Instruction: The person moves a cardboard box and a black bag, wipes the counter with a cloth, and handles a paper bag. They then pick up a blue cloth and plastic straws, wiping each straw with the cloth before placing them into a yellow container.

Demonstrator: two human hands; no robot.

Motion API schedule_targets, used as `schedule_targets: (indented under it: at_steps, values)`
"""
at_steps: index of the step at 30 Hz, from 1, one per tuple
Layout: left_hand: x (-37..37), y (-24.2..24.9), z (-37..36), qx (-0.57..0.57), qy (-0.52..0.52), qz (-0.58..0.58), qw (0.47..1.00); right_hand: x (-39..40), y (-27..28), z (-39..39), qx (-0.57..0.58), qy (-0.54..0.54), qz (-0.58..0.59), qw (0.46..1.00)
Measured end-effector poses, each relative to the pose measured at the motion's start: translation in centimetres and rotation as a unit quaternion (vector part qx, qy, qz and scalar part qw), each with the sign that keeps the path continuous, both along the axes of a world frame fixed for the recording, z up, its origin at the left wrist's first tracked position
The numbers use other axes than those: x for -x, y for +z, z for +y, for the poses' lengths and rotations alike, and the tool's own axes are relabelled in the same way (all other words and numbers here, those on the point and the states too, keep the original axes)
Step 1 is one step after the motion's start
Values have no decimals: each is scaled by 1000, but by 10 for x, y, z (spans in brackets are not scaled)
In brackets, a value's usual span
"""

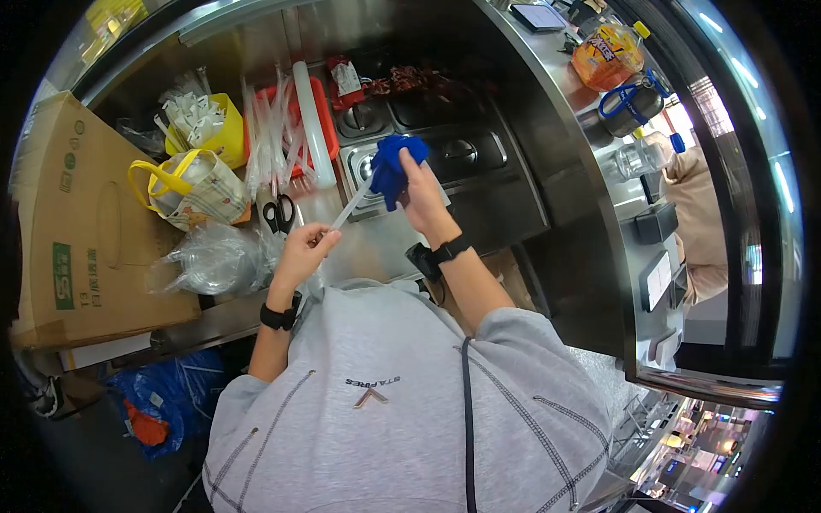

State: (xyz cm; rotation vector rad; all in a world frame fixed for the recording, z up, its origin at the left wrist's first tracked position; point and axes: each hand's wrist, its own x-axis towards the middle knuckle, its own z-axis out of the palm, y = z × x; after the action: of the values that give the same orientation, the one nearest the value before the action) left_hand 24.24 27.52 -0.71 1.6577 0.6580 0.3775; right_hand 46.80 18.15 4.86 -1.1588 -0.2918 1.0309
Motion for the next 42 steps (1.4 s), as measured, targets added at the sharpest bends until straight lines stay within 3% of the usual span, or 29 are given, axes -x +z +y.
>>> schedule_targets:
  at_steps: [5, 9, 11, 15, 17, 19, 21, 25, 28, 37, 39, 41, 42]
  values:
    - [-17, 4, -5, -23, 15, -24, 999, 51, -20, -11, 72, 91, -10, 993]
    - [-12, 11, -2, -36, -43, 13, 998, 55, 7, -12, 22, 75, -3, 997]
    - [-9, 12, -1, -52, -62, 9, 997, 43, -11, -12, 42, 46, -81, 995]
    - [-13, 34, 11, -34, 67, -46, 996, 34, -6, -13, 120, 119, -276, 946]
    - [-18, 46, 17, -59, 91, -105, 989, 43, -10, -8, -4, 120, -396, 910]
    - [-22, 50, 20, -39, 53, -135, 989, 51, -4, -7, 11, 176, -477, 861]
    - [-24, 40, 25, -13, 0, -151, 988, 58, -14, -3, -19, 191, -452, 871]
    - [-20, 35, 26, -8, 24, -144, 989, 61, -21, -4, 39, 234, -476, 847]
    - [-21, 35, 28, 5, 100, -227, 969, 58, -21, -9, 48, 247, -491, 834]
    - [-12, 60, 62, 80, 314, -303, 896, 40, -76, -47, 140, 318, -497, 795]
    - [-4, 66, 70, 83, 324, -300, 893, 34, -84, -59, 151, 266, -429, 850]
    - [1, 57, 75, 64, 300, -269, 913, 30, -53, -60, 210, 209, -384, 874]
    - [2, 47, 76, 53, 284, -247, 925, 25, -56, -58, 166, 173, -356, 903]
